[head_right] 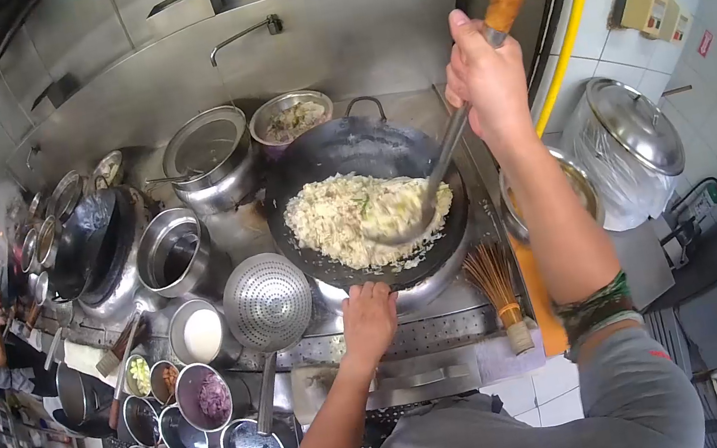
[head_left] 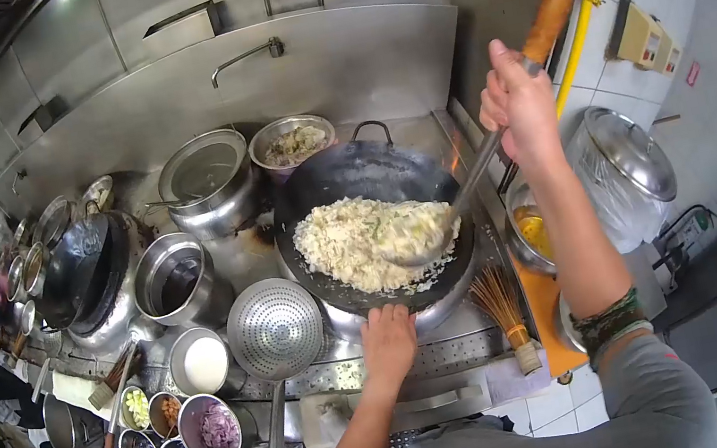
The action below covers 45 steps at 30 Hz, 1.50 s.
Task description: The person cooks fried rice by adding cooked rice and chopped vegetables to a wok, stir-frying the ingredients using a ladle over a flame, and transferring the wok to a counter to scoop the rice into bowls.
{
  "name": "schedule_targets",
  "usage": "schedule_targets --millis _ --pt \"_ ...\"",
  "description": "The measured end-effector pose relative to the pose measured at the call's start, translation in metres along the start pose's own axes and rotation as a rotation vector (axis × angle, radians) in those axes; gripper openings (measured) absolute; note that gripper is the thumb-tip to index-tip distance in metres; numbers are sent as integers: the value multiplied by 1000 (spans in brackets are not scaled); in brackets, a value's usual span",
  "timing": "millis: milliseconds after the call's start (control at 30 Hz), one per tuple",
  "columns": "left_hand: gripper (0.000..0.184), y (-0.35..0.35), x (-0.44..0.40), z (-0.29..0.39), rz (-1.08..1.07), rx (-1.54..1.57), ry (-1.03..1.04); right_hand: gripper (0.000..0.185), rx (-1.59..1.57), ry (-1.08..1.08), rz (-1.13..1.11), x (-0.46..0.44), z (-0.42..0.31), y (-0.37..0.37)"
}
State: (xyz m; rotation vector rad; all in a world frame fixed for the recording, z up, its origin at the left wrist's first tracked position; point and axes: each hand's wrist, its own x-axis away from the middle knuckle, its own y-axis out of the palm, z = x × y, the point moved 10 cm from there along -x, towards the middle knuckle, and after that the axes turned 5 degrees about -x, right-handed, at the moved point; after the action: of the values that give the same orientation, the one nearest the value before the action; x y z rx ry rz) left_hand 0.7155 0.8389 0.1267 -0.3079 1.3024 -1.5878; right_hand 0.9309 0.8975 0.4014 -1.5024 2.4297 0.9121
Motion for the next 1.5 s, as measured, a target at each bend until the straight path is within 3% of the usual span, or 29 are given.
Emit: schedule_targets --millis 67,133,167,200,300,433,467,567,600,767,867,967,1033,1167,1200,1367,1433,1500 --pt "14 6 1 -5 -41 7 -7 34 -9 -48 39 1 11 -11" --pt "20 -3 1 -6 -2 49 -8 29 79 -56 98 5 87 -23" --pt "20 -9 0 -5 -8 41 -13 24 62 -114 3 7 137 -18" --pt "24 -22 3 -4 27 20 -38 27 -94 28 -102 4 152 2" --pt "33 -52 3 6 65 4 -41 30 -23 194 -70 -58 143 6" --pt "33 -53 4 8 37 -15 -29 32 141 175 -197 -69 71 -12" --pt "32 -50 2 13 61 -14 24 32 374 111 22 -52 83 -37" --pt "27 -7 10 -7 -42 -1 32 32 80 200 122 -32 143 -47" --pt "23 -28 13 3 110 58 78 29 101 231 161 -39 139 -54" --pt "17 -94 25 44 103 175 23 31 91 427 116 -31 98 -43" --pt "14 -56 26 23 136 134 -18 31 286 146 203 -5 91 -33" --pt "15 -12 78 9 53 3 3 33 326 -179 110 15 71 -26" --pt "19 -34 106 20 58 144 35 33 156 -159 174 33 50 -30" --pt "19 -61 30 13 194 134 20 34 119 -116 205 34 65 -36" --pt "18 -31 19 9 102 21 3 34 168 -98 209 21 61 -31" --pt "17 -6 3 -3 140 98 5 34 83 -117 129 -9 -3 1" --pt "16 -5 3 -3 105 123 0 34 26 -136 5 -22 -1 0" --pt "16 -5 2 -4 90 113 -8 32 229 -132 173 -24 54 -29"
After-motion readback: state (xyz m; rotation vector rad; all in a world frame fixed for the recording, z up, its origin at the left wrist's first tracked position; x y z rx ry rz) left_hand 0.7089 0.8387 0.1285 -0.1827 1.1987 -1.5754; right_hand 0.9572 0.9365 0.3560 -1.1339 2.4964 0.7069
